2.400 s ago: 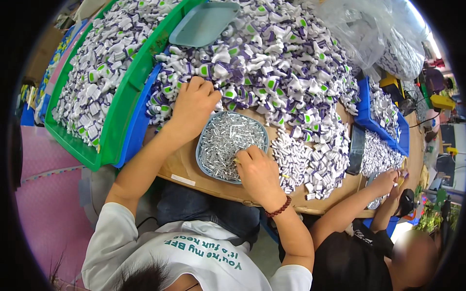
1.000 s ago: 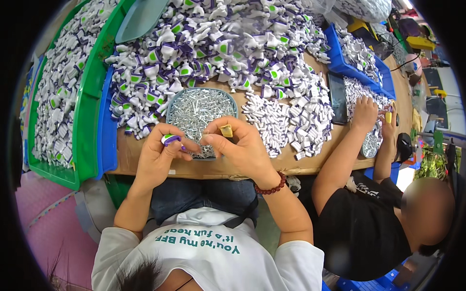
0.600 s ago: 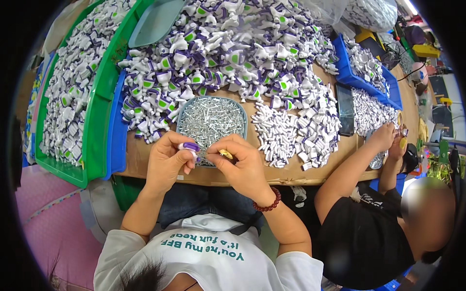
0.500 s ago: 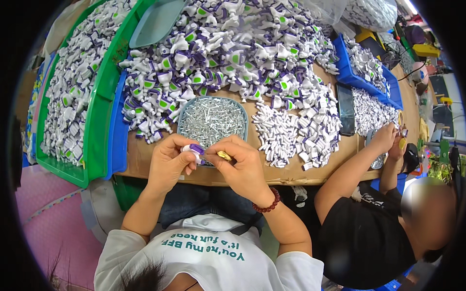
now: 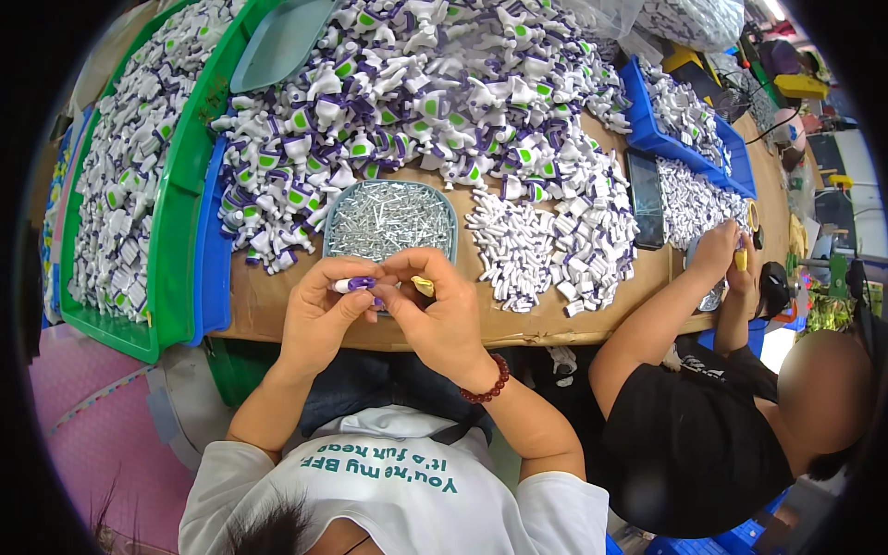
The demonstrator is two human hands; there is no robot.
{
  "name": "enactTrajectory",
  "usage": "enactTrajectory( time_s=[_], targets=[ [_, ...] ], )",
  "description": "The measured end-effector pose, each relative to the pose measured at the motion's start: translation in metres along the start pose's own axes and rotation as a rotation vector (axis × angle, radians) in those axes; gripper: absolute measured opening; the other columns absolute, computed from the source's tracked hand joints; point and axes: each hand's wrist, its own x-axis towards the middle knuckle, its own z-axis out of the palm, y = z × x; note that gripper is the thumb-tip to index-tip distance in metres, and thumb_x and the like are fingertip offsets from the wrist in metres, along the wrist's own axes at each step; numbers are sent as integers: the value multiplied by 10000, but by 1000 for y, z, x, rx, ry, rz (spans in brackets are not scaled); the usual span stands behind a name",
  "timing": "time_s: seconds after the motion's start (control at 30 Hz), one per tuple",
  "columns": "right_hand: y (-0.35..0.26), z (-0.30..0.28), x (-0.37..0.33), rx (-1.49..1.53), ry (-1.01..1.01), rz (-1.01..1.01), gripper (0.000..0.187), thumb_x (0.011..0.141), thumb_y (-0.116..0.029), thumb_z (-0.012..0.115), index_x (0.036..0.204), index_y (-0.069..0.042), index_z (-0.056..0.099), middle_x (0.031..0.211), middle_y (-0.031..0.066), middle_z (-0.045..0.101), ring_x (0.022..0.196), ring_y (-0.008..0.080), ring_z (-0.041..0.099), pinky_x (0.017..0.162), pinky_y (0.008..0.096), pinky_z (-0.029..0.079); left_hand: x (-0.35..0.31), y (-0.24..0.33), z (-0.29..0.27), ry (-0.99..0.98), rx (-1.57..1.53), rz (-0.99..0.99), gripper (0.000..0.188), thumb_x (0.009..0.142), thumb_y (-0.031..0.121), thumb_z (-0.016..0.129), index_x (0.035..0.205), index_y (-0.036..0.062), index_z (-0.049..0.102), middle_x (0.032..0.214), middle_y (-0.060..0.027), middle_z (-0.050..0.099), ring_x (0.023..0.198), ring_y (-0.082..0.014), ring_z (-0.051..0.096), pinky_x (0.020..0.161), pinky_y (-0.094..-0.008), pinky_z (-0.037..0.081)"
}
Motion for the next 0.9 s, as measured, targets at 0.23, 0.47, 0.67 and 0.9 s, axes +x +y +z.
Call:
enactTrajectory(
  time_s=[0.23,0.47,0.67,0.9],
  targets=[
    [-14,-56,29,-605,20,-88,134,799,16,624,920,-40,638,838,47,669,746,109,630,657,231,480,-1,-8,-14,75,-12,-59,226,912,34,513,1132,0,557,1035,-105,619,895,-163,621,795,-277,522],
    [14,-103,54,-1431,-84,-327,110,700,-34,611,808,-50,601,863,91,553,864,270,536,642,381,485,2,-3,-9,18,-71,-106,263,927,48,477,1187,16,492,1054,-114,597,931,-185,617,825,-305,519],
    [10,-101,53,-1354,-18,-379,110,696,-4,605,795,-44,582,833,104,561,834,282,549,643,373,481,4,-6,-17,-2,-89,-158,186,905,61,528,1085,18,507,1043,-165,611,926,-226,633,822,-326,524],
    [-36,-63,36,-508,-142,40,227,749,6,665,970,-30,623,812,94,621,694,197,599,610,282,468,12,-4,-6,17,-210,-332,215,905,65,538,1111,10,509,1036,-167,616,909,-240,639,788,-316,531]
  ],
)
